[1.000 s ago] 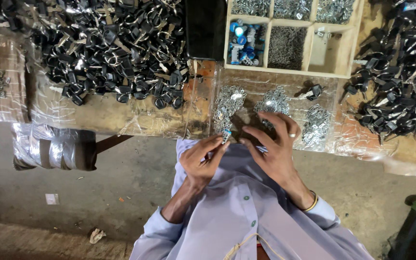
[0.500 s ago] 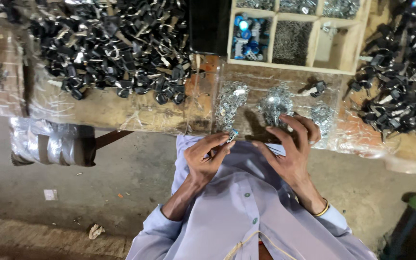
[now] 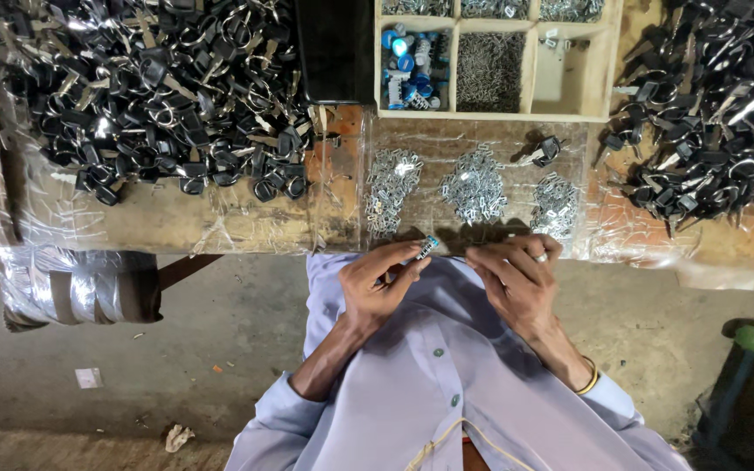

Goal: The person sits at a workbench covered with piles of small black cylindrical components and assembles them one at a time. They pick a black body and small metal parts from a compartment tray, fit the parts together by hand, and place the finished assembly into a pile or cardboard box on the bench.

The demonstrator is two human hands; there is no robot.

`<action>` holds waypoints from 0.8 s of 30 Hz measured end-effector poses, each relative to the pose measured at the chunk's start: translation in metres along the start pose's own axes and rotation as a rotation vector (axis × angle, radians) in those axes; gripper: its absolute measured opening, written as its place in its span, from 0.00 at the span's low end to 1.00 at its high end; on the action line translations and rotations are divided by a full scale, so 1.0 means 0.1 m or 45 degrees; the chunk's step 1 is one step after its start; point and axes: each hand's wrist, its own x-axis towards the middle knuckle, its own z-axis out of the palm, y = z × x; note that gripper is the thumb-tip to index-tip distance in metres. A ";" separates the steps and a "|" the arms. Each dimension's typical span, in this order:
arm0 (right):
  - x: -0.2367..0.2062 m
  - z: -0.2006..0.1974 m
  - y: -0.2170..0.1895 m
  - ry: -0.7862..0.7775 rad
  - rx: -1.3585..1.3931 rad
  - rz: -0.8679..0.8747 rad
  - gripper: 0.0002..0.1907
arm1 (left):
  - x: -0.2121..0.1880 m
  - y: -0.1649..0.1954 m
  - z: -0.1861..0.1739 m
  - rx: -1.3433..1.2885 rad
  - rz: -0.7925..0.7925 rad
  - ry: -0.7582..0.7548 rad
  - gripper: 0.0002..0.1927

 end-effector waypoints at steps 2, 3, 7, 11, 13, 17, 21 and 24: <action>0.04 0.01 -0.04 0.085 -0.064 -0.047 0.14 | 0.00 0.01 0.00 0.008 -0.011 -0.008 0.14; 0.08 0.01 -0.07 0.130 -0.097 -0.070 0.15 | 0.01 0.01 0.00 0.005 0.001 -0.009 0.14; 0.24 0.04 -0.18 0.107 -0.017 0.026 0.11 | 0.04 0.05 0.02 -0.035 -0.096 -0.009 0.12; 0.35 0.07 -0.27 0.092 0.230 0.136 0.11 | 0.07 0.07 0.02 0.008 -0.096 -0.006 0.12; 0.37 0.09 -0.30 0.068 0.297 0.177 0.10 | 0.07 0.08 0.03 0.015 -0.121 -0.010 0.12; 0.38 0.14 -0.32 -0.025 0.374 0.153 0.11 | 0.07 0.08 0.02 0.102 -0.071 0.004 0.13; 0.36 0.17 -0.33 -0.043 0.457 0.147 0.13 | 0.05 0.06 0.02 0.096 -0.089 -0.001 0.13; 0.33 0.19 -0.34 -0.003 0.420 0.171 0.14 | 0.04 0.04 0.02 0.115 -0.018 -0.008 0.14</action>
